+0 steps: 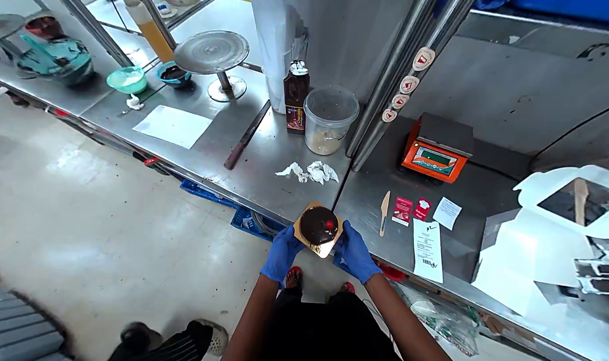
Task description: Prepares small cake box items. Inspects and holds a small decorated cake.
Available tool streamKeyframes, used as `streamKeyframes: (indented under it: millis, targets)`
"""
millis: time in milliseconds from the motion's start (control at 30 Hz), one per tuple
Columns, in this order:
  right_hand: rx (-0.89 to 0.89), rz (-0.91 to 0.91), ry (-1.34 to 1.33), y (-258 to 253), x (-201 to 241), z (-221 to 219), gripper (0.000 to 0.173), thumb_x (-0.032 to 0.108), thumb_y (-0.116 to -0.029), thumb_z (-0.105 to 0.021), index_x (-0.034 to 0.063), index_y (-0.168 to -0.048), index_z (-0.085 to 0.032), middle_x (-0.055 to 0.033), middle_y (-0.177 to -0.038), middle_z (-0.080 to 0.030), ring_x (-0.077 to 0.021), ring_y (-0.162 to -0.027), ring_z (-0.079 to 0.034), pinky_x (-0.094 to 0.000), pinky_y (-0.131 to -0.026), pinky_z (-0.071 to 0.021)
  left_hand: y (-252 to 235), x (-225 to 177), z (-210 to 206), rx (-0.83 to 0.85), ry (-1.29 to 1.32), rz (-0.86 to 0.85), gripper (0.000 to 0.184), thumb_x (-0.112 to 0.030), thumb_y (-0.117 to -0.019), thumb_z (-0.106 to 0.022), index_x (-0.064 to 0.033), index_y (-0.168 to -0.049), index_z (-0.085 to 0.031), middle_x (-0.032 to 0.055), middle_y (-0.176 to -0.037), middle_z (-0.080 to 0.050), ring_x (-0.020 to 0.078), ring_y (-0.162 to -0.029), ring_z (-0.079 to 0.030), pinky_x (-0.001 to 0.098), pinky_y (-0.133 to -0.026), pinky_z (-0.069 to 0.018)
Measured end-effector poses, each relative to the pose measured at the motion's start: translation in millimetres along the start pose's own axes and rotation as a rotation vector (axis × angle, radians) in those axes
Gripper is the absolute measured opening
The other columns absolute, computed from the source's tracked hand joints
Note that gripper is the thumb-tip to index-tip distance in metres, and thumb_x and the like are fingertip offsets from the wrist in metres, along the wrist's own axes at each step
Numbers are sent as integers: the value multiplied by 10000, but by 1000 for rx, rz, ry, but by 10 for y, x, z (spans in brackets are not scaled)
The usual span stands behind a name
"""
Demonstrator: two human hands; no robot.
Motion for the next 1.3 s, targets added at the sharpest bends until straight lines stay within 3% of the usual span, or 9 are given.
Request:
streamKeyframes:
  millis: [233, 333, 467, 667, 800, 967, 1100, 1300]
  targets:
    - [3, -52, -58, -80, -116, 48, 495, 372, -1133, -262, -2, -1235, -570, -174, -985, -693, -258, -884, -710, -404, -765, -607, -101, 51, 12, 18, 36, 25, 365, -207, -1128, -312, 33, -1300, -526, 186, -1073, -707, 262, -965, -715, 424, -892, -589]
    - [10, 3, -25, 26, 76, -5, 489, 362, -1135, -251, 10, -1144, -590, -135, -889, -696, -220, -809, -714, -371, -738, -611, 6, -45, -94, 33, 54, 12, 363, -205, -1128, -306, 32, -1292, -527, 182, -1069, -709, 263, -972, -717, 424, -902, -589]
    - [8, -38, -20, -88, -123, 95, 501, 380, -1133, -259, -4, -1207, -572, -167, -955, -696, -250, -854, -715, -395, -752, -610, -131, 127, 27, 7, 41, 60, 361, -210, -1129, -315, 29, -1306, -519, 174, -1062, -707, 249, -946, -718, 409, -878, -594]
    - [4, -2, -29, -8, -6, 57, 483, 366, -1133, -265, 7, -1189, -583, -151, -929, -702, -237, -839, -719, -385, -752, -616, -50, 21, -28, 19, 14, 61, 363, -226, -1128, -323, 27, -1273, -538, 182, -1034, -717, 267, -937, -726, 430, -876, -601]
    - [2, -55, -27, -48, -232, 128, 494, 370, -1134, -262, -3, -1200, -579, -154, -944, -702, -239, -844, -715, -391, -749, -610, -125, 199, 130, -34, -14, 95, 371, -222, -1127, -330, 34, -1311, -525, 187, -1052, -704, 261, -931, -716, 421, -857, -598]
    - [10, 12, -47, 37, 16, 61, 482, 360, -1134, -253, 7, -1190, -577, -146, -918, -712, -231, -819, -727, -383, -724, -622, 31, -20, -78, -18, 16, 42, 345, -207, -1126, -332, 31, -1239, -555, 174, -985, -725, 267, -906, -734, 433, -857, -610]
    - [23, -42, -40, -72, -206, 123, 521, 383, -1133, -258, -20, -1281, -552, -200, -1029, -713, -288, -904, -732, -435, -776, -624, -137, 200, 102, -51, 42, 83, 347, -219, -1128, -326, 22, -1277, -524, 170, -995, -707, 255, -894, -722, 423, -834, -606]
    - [23, 3, -16, 6, 8, 47, 511, 379, -1133, -253, -4, -1223, -578, -175, -959, -720, -263, -842, -734, -407, -736, -626, -10, 6, -40, -15, 23, 36, 353, -221, -1129, -322, 31, -1275, -522, 184, -1022, -716, 273, -929, -730, 432, -867, -607]
Point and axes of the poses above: each hand's wrist, its own y-axis away from the middle knuckle, its own z-axis out of the back of the hand, x = y × z, the point moved 9 cm from there along -y, towards the middle knuckle
